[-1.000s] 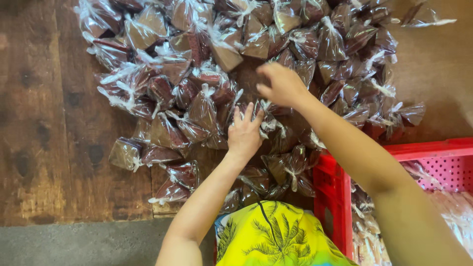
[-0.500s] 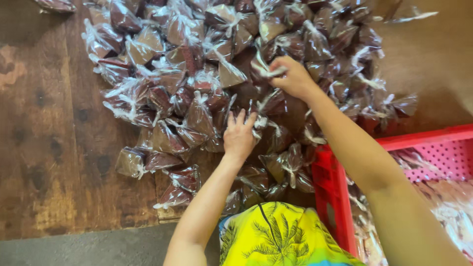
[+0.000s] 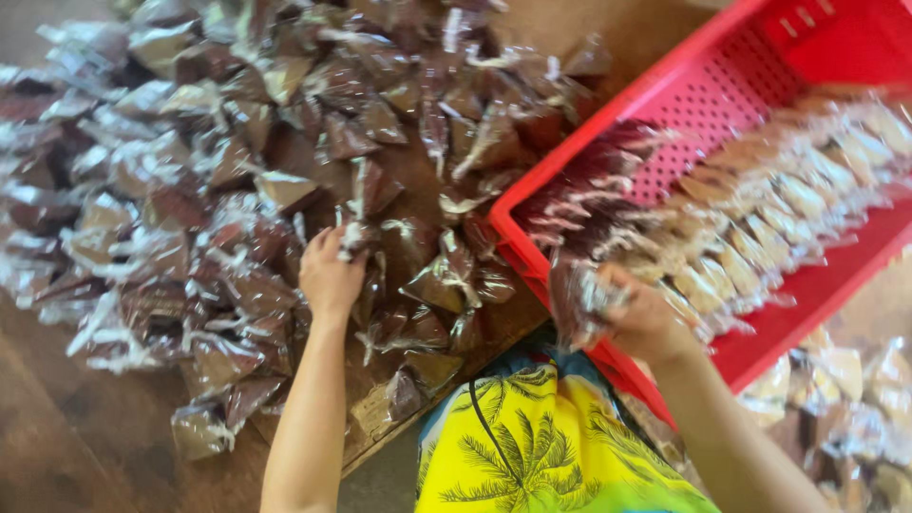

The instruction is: The person sorts packaged bread by hand, picking up triangular and rectangular plastic-wrapped slices from a table and placing them into a red plastic crate.

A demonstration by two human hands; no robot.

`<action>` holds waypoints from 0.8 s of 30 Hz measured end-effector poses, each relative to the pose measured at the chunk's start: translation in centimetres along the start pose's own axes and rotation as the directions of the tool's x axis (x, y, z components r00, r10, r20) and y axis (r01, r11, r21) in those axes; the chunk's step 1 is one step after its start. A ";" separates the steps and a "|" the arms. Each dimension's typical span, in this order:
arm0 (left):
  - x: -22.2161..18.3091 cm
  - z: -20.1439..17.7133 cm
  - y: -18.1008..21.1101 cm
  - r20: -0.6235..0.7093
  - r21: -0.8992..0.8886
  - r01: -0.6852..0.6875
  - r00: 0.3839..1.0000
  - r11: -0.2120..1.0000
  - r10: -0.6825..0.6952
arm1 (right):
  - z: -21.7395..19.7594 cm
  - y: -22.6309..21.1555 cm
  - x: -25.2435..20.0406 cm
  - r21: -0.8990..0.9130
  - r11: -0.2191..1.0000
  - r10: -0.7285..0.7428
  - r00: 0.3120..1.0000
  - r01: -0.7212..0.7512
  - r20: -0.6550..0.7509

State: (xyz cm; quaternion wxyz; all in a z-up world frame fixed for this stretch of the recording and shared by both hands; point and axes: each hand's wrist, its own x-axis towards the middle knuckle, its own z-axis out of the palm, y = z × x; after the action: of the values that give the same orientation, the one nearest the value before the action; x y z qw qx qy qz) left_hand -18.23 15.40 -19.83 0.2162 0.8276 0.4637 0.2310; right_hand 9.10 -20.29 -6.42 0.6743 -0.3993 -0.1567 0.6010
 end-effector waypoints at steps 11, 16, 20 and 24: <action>3.2 -8.7 14.4 0.265 -0.784 0.178 0.962 0.595 0.061 | -4.3 -5.4 -13.1 -0.683 0.730 -0.199 0.947 -0.029 -0.253; 1.7 -5.1 28.6 0.295 -0.832 -0.009 0.840 0.554 0.456 | -10.3 -16.3 -11.4 -0.886 0.169 -0.481 0.749 -0.431 -0.456; 1.1 7.4 39.6 0.555 -0.758 0.211 0.705 0.617 0.442 | -13.4 -22.3 -5.8 -0.891 0.025 -0.493 0.770 -0.453 -0.406; 0.1 17.9 46.3 0.315 -0.581 -0.219 0.828 0.784 0.464 | -17.0 -24.4 0.2 -0.899 -0.189 -0.488 0.832 -0.395 -0.263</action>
State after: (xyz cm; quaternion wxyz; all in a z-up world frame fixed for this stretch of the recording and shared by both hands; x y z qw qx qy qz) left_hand 23.15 -9.10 -7.61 0.4843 0.8390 0.1595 0.1900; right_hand 37.64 -25.00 0.56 0.1456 -0.9122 -0.3748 0.0790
